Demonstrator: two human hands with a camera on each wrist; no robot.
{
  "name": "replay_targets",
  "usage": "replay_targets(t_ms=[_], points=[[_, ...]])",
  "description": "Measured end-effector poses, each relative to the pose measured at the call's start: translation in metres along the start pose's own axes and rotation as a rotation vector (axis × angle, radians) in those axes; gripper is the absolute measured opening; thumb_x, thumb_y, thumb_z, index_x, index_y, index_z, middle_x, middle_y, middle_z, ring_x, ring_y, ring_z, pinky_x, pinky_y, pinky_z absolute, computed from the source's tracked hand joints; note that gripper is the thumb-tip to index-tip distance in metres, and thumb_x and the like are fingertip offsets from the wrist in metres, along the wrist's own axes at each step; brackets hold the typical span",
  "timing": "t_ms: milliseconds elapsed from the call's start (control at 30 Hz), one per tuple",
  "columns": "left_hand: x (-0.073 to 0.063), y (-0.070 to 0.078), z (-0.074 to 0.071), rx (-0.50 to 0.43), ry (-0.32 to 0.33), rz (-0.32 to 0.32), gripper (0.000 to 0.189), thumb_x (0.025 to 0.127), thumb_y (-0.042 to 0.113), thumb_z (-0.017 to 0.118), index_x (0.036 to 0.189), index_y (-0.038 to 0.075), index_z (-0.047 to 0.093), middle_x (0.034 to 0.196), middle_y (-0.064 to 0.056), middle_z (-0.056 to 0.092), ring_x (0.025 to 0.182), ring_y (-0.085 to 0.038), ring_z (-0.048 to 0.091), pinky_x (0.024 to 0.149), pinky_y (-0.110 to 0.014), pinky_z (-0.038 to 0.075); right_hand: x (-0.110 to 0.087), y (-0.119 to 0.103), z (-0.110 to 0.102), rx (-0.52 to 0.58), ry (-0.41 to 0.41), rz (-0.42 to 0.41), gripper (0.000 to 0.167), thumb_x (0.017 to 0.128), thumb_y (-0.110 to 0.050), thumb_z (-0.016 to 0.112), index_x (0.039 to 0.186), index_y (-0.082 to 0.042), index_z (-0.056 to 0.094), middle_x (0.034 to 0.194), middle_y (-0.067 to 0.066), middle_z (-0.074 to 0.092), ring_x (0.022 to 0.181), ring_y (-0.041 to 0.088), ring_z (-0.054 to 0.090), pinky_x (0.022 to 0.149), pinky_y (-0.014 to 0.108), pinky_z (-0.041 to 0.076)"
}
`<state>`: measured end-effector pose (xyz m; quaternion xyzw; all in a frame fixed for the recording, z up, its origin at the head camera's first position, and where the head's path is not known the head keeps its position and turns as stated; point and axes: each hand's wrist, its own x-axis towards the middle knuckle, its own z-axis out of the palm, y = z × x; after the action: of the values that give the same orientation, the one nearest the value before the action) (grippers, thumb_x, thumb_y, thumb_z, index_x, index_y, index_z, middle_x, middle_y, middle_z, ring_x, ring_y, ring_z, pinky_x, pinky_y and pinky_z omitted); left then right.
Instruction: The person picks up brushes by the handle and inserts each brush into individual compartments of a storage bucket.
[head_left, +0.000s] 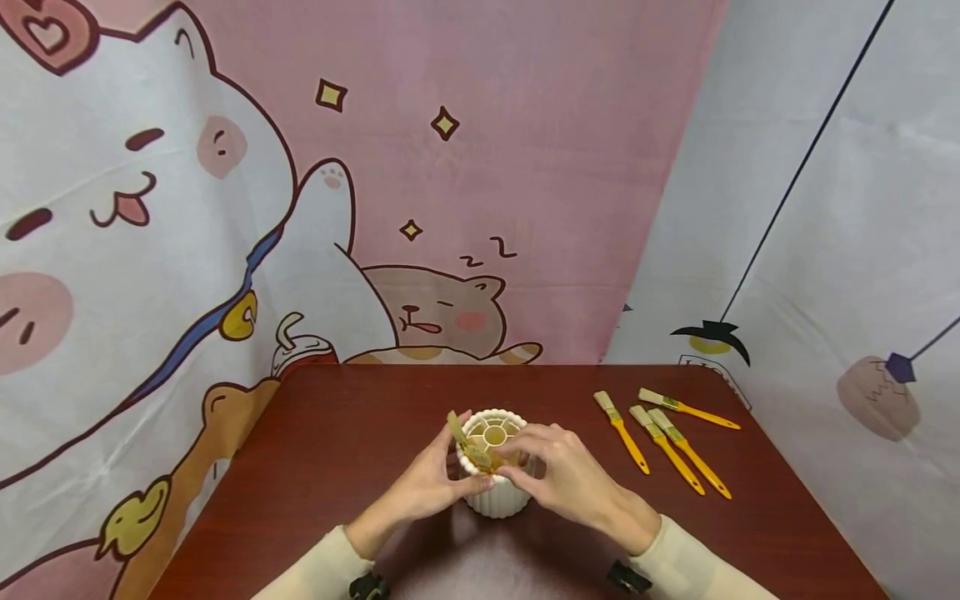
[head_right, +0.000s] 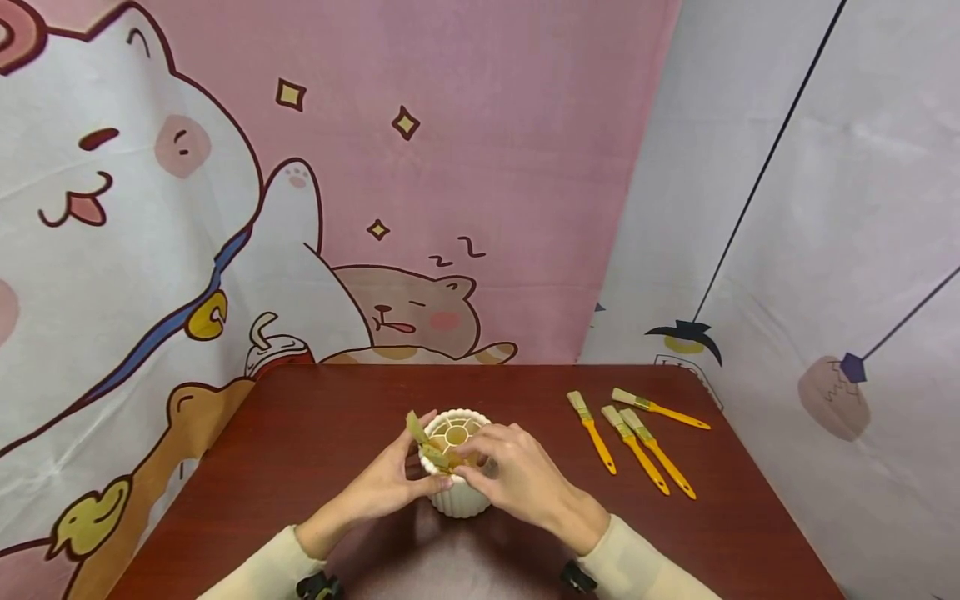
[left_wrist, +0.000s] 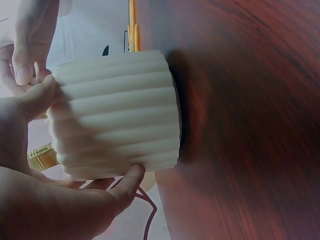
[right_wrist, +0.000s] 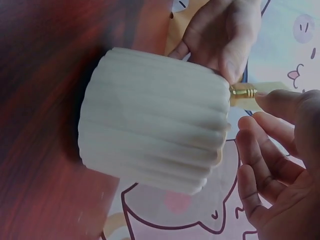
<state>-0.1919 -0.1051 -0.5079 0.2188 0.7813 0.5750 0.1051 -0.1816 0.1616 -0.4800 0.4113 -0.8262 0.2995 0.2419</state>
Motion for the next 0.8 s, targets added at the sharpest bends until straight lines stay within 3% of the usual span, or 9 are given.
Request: replay_targets(t_ms=[333,433,600,800], points=[[-0.002,0.004,0.001,-0.015,0.021,-0.019,0.117,0.097,0.018,0.096,0.186,0.007,0.02,0.174,-0.03,0.054,0.15,-0.043,0.068,0.112,-0.043,0.068,-0.001,0.009,-0.017,-0.008,0.062,0.011,0.029,0.088,-0.009,0.102,0.114,-0.012,0.088,0.102,-0.003,0.086,0.09,0.012,0.079,0.079,0.033,0.06],[-0.002,0.005,0.004,0.067,0.083,-0.012,0.121,0.093,0.026,0.101,0.185,0.007,0.024,0.177,-0.024,0.054,0.15,-0.04,0.069,0.117,-0.044,0.063,-0.002,0.013,-0.023,-0.014,0.091,0.015,0.031,0.087,-0.007,0.102,0.113,-0.014,0.088,0.102,-0.005,0.085,0.085,0.009,0.077,0.078,0.031,0.056],[-0.005,0.009,0.014,0.217,0.219,-0.015,0.131,0.082,0.043,0.108,0.182,0.009,0.032,0.18,-0.02,0.051,0.155,-0.038,0.064,0.129,-0.062,0.051,-0.003,0.02,-0.033,-0.026,0.122,0.042,0.033,0.088,-0.005,0.101,0.116,-0.018,0.088,0.103,-0.006,0.085,0.083,0.011,0.079,0.079,0.033,0.061],[-0.007,0.011,0.026,0.255,0.326,-0.041,0.135,0.074,0.051,0.111,0.178,0.009,0.037,0.175,-0.022,0.052,0.161,-0.042,0.055,0.132,-0.068,0.047,-0.004,0.028,-0.046,-0.063,0.166,0.066,0.035,0.089,-0.005,0.1,0.119,-0.018,0.087,0.109,-0.007,0.087,0.085,0.013,0.08,0.083,0.023,0.062]])
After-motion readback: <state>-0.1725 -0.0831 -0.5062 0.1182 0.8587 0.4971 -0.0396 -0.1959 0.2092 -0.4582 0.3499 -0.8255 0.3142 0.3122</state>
